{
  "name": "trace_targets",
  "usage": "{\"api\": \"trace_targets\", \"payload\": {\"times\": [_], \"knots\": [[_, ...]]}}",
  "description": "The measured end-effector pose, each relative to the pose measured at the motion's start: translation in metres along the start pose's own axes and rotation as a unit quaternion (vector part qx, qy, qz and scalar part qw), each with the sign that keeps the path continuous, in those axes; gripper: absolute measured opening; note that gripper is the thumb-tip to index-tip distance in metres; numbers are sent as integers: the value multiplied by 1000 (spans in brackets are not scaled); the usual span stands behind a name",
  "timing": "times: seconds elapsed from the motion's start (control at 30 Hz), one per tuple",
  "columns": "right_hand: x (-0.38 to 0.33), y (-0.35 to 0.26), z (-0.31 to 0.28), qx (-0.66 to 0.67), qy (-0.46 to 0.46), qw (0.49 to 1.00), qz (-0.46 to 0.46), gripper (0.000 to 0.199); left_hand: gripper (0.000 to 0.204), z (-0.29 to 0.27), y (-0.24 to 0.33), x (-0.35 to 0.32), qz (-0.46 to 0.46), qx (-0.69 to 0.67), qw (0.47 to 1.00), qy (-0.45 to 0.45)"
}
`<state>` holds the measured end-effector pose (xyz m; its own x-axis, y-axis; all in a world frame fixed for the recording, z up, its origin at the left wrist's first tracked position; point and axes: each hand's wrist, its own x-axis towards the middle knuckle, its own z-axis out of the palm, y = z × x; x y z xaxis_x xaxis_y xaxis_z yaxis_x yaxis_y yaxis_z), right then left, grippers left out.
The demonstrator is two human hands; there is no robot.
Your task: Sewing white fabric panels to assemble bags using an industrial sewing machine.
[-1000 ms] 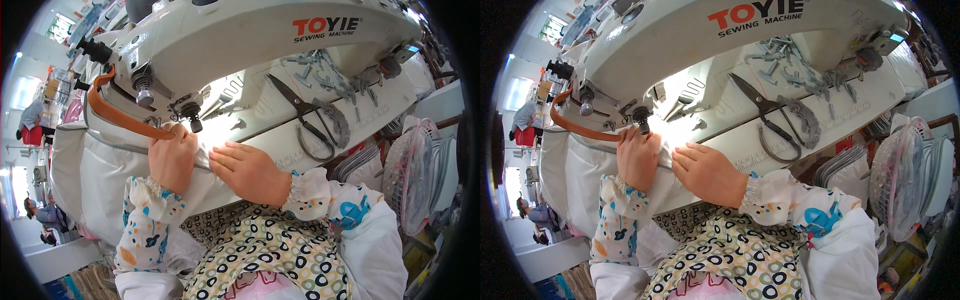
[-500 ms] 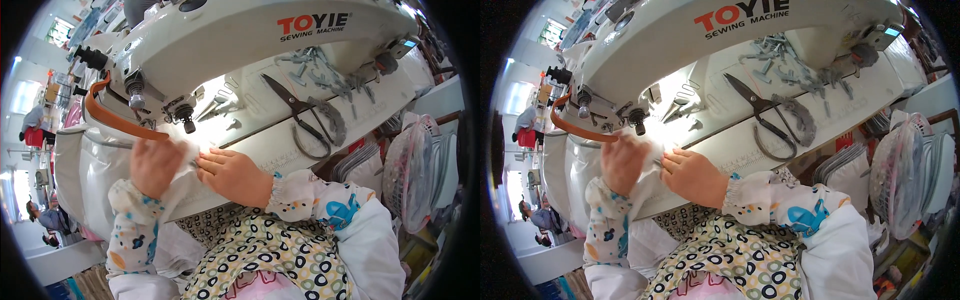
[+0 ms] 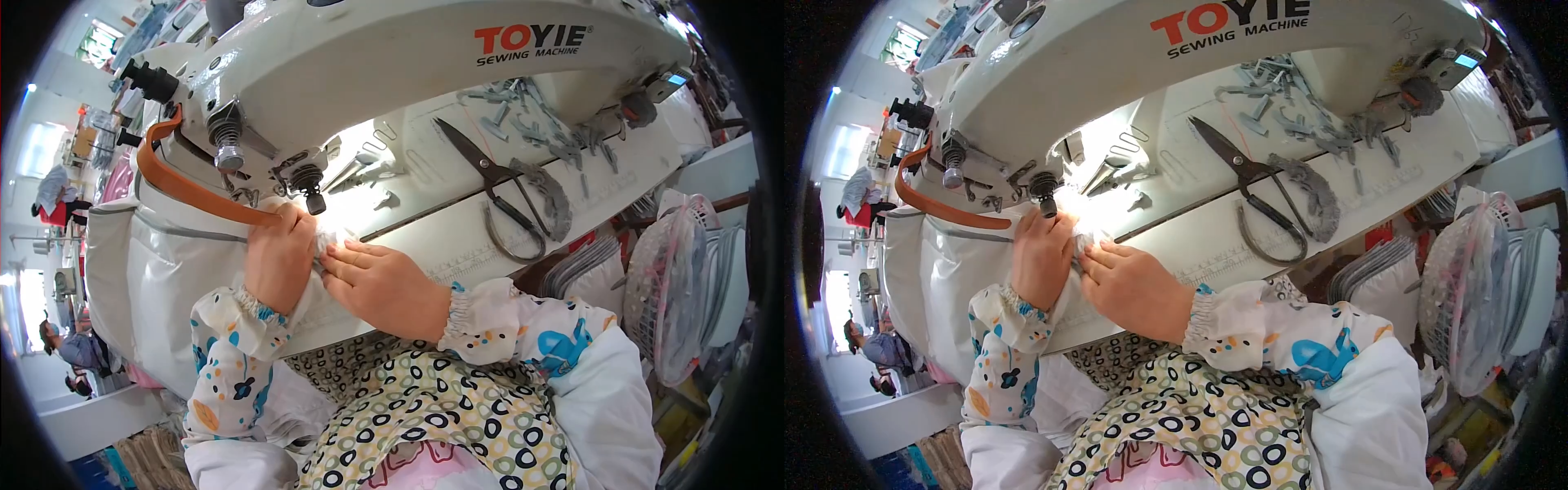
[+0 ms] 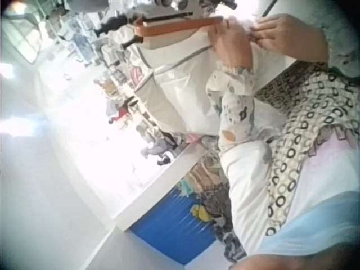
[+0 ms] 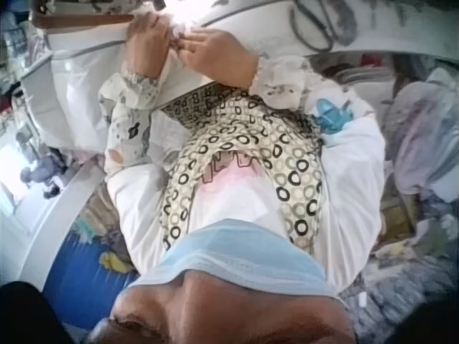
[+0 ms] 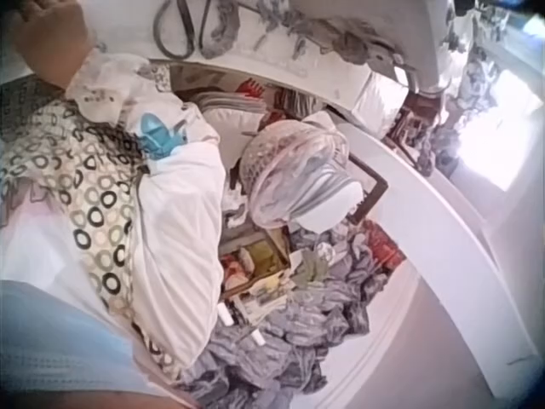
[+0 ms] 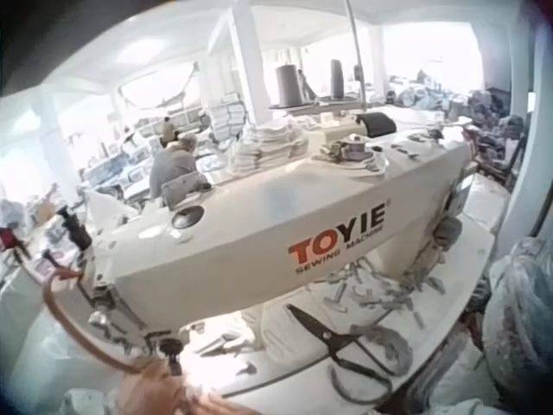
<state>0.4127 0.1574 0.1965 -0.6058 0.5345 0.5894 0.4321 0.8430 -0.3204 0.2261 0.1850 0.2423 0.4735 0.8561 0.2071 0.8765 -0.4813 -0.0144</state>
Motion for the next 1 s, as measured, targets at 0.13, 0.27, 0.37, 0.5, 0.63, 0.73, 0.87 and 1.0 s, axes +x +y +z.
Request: {"api": "trace_targets", "payload": {"times": [0.13,0.27,0.37,0.5,0.63,0.73,0.87,1.0], "knots": [[-1,-1,3,-2,2,1000,3,17,8,1,0,4,24,5,999,34],[2,-4,5,-5,12,1000,11,17,8,10,-12,4,7,40,998,43],[4,0,8,-17,19,999,22,18,12,6,-16,6,20,-25,996,80],[1,4,7,28,-3,1000,7,23,11,-4,-10,8,51,-58,993,90],[3,-5,8,49,-27,998,27,36,8,-5,-6,14,59,-45,992,99],[4,-10,7,49,-51,997,45,43,7,-3,-8,15,54,-26,994,88],[4,-14,2,22,-57,996,62,45,7,-8,-3,16,48,-4,997,58],[7,-18,7,-4,-41,996,77,45,7,5,-9,16,43,30,996,71]]}}
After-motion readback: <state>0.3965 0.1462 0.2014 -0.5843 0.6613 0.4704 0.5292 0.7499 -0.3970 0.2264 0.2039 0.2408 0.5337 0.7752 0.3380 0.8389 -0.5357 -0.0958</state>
